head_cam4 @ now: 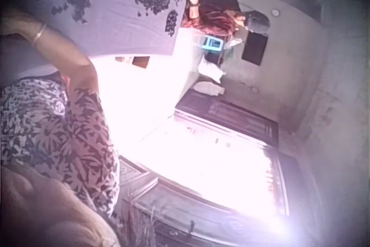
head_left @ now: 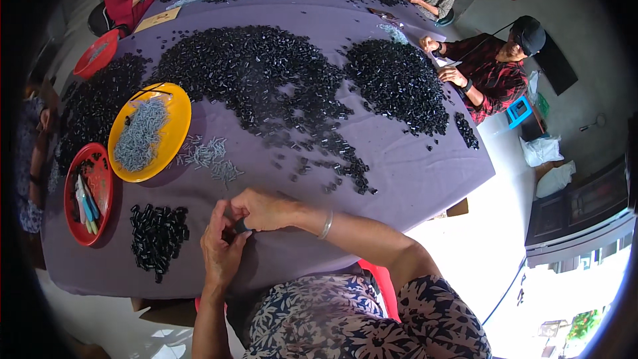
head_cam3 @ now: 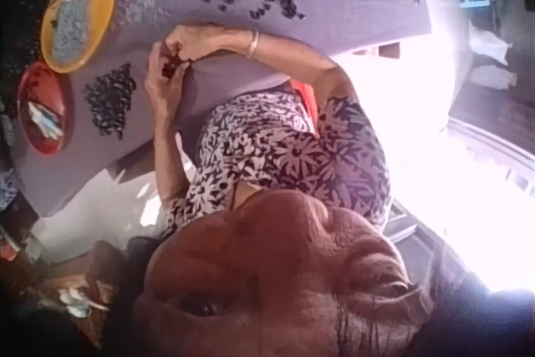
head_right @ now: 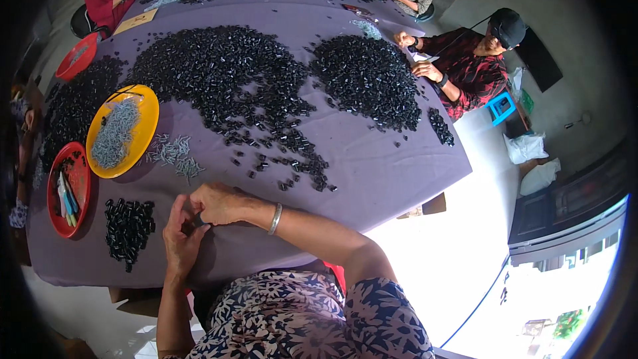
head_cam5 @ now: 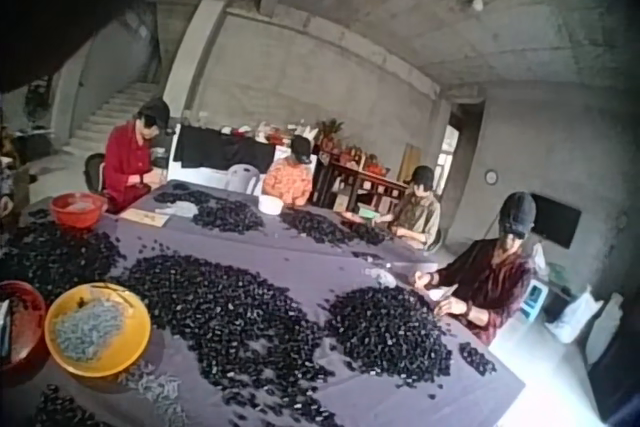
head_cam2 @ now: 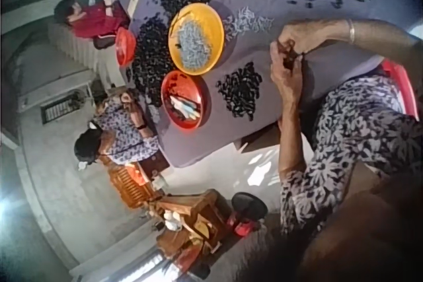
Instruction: Manually joining small black plastic components with tiny metal inserts at an assembly table.
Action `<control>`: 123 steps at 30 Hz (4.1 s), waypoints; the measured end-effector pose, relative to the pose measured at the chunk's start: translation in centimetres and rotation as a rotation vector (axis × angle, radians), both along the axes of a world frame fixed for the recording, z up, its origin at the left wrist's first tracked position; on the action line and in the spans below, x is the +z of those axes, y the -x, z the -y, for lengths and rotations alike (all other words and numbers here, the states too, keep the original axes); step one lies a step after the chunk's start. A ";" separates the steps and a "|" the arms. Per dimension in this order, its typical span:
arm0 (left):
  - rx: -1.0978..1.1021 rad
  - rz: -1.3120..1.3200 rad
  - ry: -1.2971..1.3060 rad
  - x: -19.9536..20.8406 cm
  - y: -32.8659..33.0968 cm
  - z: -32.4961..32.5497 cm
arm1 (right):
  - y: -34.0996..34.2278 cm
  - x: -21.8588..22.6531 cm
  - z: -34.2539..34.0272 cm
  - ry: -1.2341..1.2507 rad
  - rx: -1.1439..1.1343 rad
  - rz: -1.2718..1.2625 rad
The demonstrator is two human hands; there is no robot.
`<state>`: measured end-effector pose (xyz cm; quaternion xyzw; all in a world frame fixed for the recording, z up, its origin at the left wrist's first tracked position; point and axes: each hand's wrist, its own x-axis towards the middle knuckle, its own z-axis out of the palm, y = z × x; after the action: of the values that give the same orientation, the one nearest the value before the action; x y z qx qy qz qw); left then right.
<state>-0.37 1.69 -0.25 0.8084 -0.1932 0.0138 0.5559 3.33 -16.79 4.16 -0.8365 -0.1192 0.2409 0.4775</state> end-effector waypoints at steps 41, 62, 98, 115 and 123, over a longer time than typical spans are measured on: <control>0.366 0.231 -0.408 2.6 -0.5 -7.0 | 6.7 1.2 12.6 0.067 -0.693 0.461; 0.080 0.199 -0.024 1.1 -0.3 0.4 | 2.0 1.6 13.3 0.719 -0.170 0.882; 0.035 -0.167 0.344 -0.1 -0.6 -0.4 | -3.3 -1.1 3.4 0.138 -0.134 0.569; 0.077 -0.149 0.338 0.4 -0.5 -0.1 | 0.0 1.0 1.6 -0.176 -0.045 0.361; 0.018 -0.133 0.262 0.5 -0.4 -0.4 | -0.2 1.0 1.0 -0.089 0.030 0.374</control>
<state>0.02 2.08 0.26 0.7298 -0.1453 -0.0097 0.6680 3.50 -17.83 5.12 -0.8429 -0.2290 0.0830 0.4797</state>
